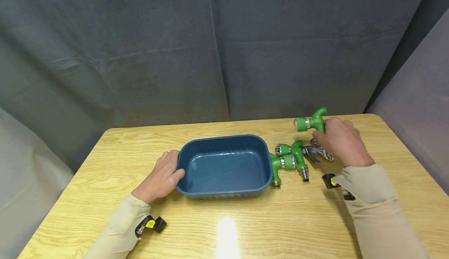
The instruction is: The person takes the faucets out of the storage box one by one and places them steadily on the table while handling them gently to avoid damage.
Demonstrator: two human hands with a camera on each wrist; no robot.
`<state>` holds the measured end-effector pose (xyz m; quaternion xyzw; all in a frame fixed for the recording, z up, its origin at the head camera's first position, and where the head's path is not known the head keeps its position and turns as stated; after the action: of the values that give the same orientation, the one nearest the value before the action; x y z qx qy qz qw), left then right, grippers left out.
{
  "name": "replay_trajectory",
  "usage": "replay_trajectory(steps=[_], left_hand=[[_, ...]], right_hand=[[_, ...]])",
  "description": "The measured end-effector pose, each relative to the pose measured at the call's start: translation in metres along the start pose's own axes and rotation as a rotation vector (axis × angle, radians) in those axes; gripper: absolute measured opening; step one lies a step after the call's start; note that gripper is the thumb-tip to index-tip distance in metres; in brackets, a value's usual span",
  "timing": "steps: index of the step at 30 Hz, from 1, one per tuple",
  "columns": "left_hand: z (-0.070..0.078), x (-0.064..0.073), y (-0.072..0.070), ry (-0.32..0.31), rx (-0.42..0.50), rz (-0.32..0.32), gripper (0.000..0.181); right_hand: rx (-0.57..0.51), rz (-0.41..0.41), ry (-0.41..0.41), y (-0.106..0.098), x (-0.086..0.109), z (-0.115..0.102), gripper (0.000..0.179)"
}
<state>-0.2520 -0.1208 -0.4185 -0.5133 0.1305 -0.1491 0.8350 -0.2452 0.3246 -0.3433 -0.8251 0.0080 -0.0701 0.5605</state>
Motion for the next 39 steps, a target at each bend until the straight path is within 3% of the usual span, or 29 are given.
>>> replay_trajectory(steps=[39], left_hand=[[-0.002, 0.002, -0.001, 0.012, 0.001, 0.011, 0.038]], right_hand=[[0.006, -0.029, 0.090, 0.008, -0.011, 0.033, 0.033]])
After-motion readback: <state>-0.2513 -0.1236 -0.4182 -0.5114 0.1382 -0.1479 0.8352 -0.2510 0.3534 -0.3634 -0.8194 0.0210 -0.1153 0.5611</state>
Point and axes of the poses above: each hand's wrist, its own x-axis away from the middle knuckle, its own y-axis out of the palm, z = x × y, the point moved 8 cm from there along -x, towards the middle knuckle
